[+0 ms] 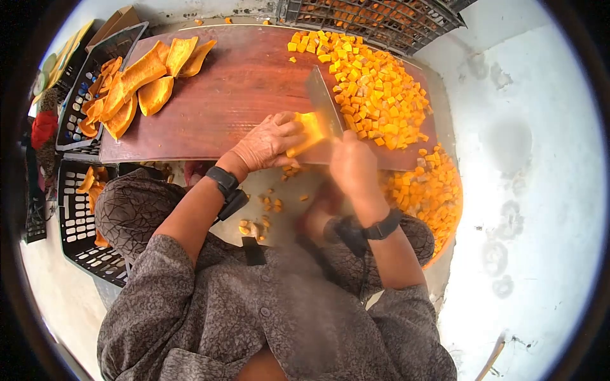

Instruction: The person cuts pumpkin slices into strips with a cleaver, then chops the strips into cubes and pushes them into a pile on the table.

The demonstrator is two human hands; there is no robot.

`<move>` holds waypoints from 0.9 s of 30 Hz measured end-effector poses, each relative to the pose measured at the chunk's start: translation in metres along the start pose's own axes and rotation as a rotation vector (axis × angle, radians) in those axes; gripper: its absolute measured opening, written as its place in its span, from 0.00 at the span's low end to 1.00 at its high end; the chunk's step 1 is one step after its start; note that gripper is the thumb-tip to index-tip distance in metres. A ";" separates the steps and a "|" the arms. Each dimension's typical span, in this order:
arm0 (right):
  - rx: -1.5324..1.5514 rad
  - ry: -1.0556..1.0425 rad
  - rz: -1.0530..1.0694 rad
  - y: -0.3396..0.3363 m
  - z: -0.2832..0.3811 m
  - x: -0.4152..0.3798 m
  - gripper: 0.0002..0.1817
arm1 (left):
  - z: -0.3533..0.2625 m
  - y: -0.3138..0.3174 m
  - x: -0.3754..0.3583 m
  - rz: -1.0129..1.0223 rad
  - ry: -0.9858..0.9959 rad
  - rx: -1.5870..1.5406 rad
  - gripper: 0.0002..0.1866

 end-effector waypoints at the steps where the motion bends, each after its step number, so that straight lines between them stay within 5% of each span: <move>1: 0.013 -0.007 0.009 0.002 -0.001 0.000 0.12 | -0.004 -0.006 0.002 -0.049 0.023 0.030 0.32; 6: 0.017 0.019 0.052 0.006 -0.006 -0.009 0.11 | -0.009 -0.012 0.001 -0.087 0.018 0.022 0.29; 14: 0.030 0.038 0.050 0.012 -0.016 -0.014 0.08 | 0.012 0.003 -0.009 -0.079 -0.151 -0.086 0.46; 27: 0.066 -0.018 0.075 0.003 0.000 -0.019 0.09 | 0.010 0.001 -0.015 -0.018 -0.299 -0.152 0.36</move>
Point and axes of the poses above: each hand's wrist, its own x-axis towards the middle knuckle, its own y-axis out of the palm, z = x × y, the point moved 8 cm from there along x, towards the middle knuckle, and after that the axes turned 14 degrees about y, right-handed, at the moved point
